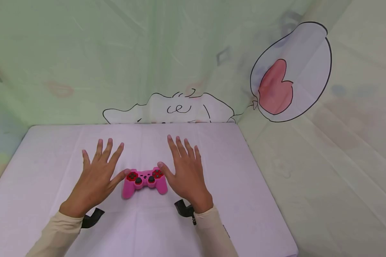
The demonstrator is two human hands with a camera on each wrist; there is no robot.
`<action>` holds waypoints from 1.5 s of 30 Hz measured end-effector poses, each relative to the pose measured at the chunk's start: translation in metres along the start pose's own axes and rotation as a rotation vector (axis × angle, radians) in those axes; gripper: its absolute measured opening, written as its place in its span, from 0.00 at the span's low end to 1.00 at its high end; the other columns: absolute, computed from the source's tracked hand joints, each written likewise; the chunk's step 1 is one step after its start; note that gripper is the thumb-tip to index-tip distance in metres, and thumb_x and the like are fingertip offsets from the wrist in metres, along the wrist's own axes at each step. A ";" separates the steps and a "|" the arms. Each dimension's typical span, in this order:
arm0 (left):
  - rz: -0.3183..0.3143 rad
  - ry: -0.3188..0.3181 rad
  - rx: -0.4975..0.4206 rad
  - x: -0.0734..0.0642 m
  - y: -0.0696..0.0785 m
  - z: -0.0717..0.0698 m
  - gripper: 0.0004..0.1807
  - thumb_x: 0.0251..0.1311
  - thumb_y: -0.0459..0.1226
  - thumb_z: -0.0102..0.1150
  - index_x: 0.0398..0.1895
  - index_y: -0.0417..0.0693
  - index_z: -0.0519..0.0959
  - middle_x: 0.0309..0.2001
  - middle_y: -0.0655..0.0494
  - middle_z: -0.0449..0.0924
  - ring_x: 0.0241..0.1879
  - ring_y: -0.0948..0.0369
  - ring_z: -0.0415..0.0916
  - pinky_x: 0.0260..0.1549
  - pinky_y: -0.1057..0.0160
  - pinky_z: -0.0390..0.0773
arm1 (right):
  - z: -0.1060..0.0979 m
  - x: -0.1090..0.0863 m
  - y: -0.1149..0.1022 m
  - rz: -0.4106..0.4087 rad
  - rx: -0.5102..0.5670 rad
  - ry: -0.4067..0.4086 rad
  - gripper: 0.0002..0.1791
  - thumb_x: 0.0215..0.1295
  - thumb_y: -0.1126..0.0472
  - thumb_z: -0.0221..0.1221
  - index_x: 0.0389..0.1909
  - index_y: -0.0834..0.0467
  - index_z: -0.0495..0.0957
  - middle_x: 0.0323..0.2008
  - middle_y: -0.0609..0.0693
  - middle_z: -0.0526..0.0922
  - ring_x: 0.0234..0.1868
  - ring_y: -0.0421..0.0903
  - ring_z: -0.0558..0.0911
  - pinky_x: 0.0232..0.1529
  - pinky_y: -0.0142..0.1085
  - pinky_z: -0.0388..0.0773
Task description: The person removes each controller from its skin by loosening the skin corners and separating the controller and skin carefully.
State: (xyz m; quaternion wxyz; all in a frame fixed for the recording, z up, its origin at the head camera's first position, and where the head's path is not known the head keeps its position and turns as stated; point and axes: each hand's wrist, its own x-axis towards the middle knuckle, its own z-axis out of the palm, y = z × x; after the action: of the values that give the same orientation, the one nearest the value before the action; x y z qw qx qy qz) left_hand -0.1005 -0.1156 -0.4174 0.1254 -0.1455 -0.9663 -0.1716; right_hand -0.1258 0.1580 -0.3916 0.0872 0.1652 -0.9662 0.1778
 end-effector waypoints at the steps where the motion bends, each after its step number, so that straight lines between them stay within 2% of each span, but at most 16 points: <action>1: -0.004 -0.001 -0.008 -0.001 -0.001 0.002 0.46 0.72 0.59 0.60 0.84 0.47 0.58 0.83 0.30 0.51 0.83 0.29 0.43 0.70 0.15 0.42 | 0.002 0.000 0.001 -0.002 0.002 0.002 0.46 0.76 0.36 0.56 0.87 0.41 0.47 0.85 0.54 0.58 0.86 0.61 0.54 0.83 0.66 0.43; 6: -0.023 0.001 -0.030 -0.002 -0.005 0.012 0.47 0.72 0.61 0.58 0.84 0.47 0.59 0.83 0.32 0.52 0.83 0.30 0.44 0.72 0.17 0.42 | 0.011 -0.002 0.005 -0.002 0.024 0.005 0.47 0.75 0.37 0.58 0.87 0.40 0.46 0.84 0.53 0.59 0.85 0.60 0.57 0.83 0.66 0.46; 13: -0.036 0.034 -0.036 -0.006 -0.009 0.023 0.45 0.69 0.57 0.64 0.82 0.46 0.63 0.82 0.33 0.57 0.82 0.32 0.51 0.72 0.19 0.49 | 0.026 -0.004 0.009 -0.008 0.065 0.031 0.49 0.73 0.40 0.64 0.87 0.41 0.49 0.83 0.53 0.63 0.83 0.60 0.62 0.81 0.65 0.54; 18: -0.037 0.057 -0.041 -0.009 -0.013 0.032 0.44 0.69 0.56 0.65 0.81 0.45 0.65 0.81 0.34 0.61 0.80 0.34 0.56 0.72 0.21 0.54 | 0.036 -0.005 0.012 0.001 0.101 0.045 0.50 0.71 0.40 0.66 0.86 0.42 0.50 0.82 0.50 0.65 0.81 0.58 0.66 0.79 0.63 0.58; 25: -0.036 0.098 -0.105 -0.015 -0.018 0.051 0.43 0.66 0.53 0.70 0.79 0.43 0.68 0.78 0.35 0.67 0.77 0.36 0.63 0.71 0.27 0.62 | 0.055 -0.007 0.018 0.044 0.133 0.041 0.51 0.69 0.41 0.68 0.86 0.39 0.50 0.82 0.44 0.64 0.80 0.54 0.69 0.77 0.62 0.62; 30: -0.064 0.121 -0.177 -0.020 -0.021 0.067 0.43 0.64 0.54 0.72 0.77 0.42 0.70 0.75 0.36 0.71 0.74 0.38 0.67 0.67 0.30 0.66 | 0.069 -0.010 0.021 0.072 0.142 0.036 0.52 0.67 0.40 0.70 0.86 0.38 0.51 0.81 0.43 0.66 0.76 0.54 0.73 0.76 0.62 0.64; 38: -0.088 0.153 -0.270 -0.026 -0.024 0.090 0.42 0.60 0.50 0.77 0.74 0.41 0.73 0.70 0.39 0.78 0.66 0.40 0.75 0.59 0.34 0.74 | 0.089 -0.016 0.023 0.095 0.179 0.019 0.52 0.64 0.39 0.71 0.85 0.39 0.56 0.77 0.47 0.74 0.68 0.55 0.79 0.70 0.59 0.69; 45: -0.117 0.145 -0.335 -0.027 -0.023 0.101 0.45 0.56 0.51 0.80 0.73 0.40 0.75 0.68 0.41 0.81 0.62 0.42 0.77 0.58 0.37 0.77 | 0.101 -0.018 0.023 0.153 0.216 -0.051 0.51 0.62 0.43 0.73 0.84 0.40 0.59 0.69 0.53 0.81 0.62 0.54 0.80 0.66 0.55 0.71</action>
State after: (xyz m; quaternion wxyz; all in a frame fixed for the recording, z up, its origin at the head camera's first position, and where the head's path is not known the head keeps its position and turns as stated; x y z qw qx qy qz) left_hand -0.1026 -0.1055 -0.5240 0.1588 -0.0952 -0.9193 -0.3473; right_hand -0.1281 0.1459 -0.4959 0.0307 0.1038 -0.9530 0.2829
